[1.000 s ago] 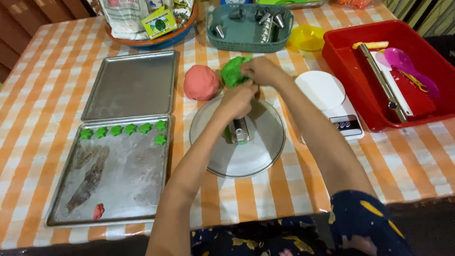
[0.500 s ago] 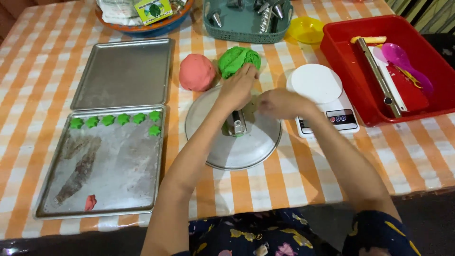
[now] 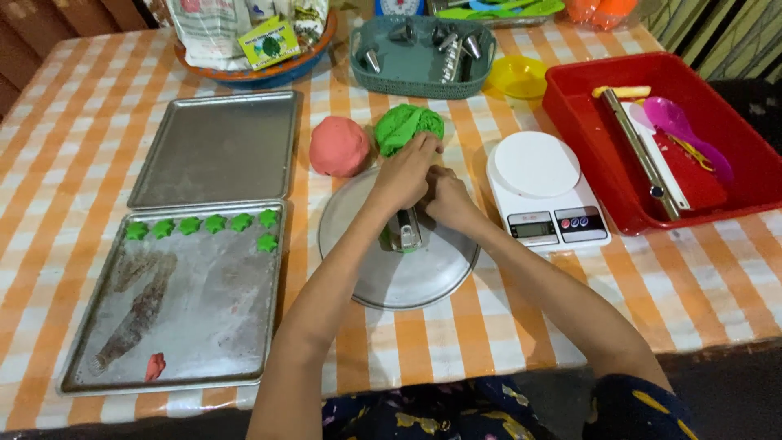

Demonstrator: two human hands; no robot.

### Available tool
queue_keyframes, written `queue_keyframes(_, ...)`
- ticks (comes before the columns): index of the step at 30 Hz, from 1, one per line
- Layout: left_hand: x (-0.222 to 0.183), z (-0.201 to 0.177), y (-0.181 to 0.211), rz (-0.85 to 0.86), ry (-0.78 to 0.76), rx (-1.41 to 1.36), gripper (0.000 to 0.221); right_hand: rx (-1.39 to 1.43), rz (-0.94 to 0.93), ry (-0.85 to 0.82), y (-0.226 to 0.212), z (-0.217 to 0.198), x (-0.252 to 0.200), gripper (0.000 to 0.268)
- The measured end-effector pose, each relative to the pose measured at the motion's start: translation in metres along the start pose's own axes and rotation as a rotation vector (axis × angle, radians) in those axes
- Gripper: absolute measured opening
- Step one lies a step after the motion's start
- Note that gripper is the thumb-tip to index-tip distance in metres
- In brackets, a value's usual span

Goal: Rolling out green dough and using a star-shaped cutter to create stars, then placing them on a tray.

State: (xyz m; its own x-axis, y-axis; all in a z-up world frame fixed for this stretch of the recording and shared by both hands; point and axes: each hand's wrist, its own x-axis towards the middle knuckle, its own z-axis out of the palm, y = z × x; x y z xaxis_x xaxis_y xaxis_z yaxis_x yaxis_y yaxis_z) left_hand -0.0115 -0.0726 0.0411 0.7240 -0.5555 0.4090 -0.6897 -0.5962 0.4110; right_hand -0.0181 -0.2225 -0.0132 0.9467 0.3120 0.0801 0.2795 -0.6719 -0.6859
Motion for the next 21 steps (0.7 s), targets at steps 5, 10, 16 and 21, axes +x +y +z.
queue_keyframes(5,-0.001,0.002,-0.004,-0.008,-0.039,0.004,0.049,-0.256,-0.092,0.052,0.014,0.007,0.009,0.041)
queue_keyframes(10,-0.003,-0.007,0.005,0.026,-0.022,0.03,0.039,-0.199,-0.098,0.08,-0.025,-0.012,-0.004,0.027)
queue_keyframes(16,-0.001,-0.002,0.002,0.037,-0.018,0.027,0.044,-0.019,-0.063,0.119,-0.024,-0.016,-0.003,0.028)
queue_keyframes(21,0.001,-0.004,0.0,-0.021,-0.045,-0.017,0.049,0.049,-0.091,0.04,-0.037,-0.026,-0.007,0.019)
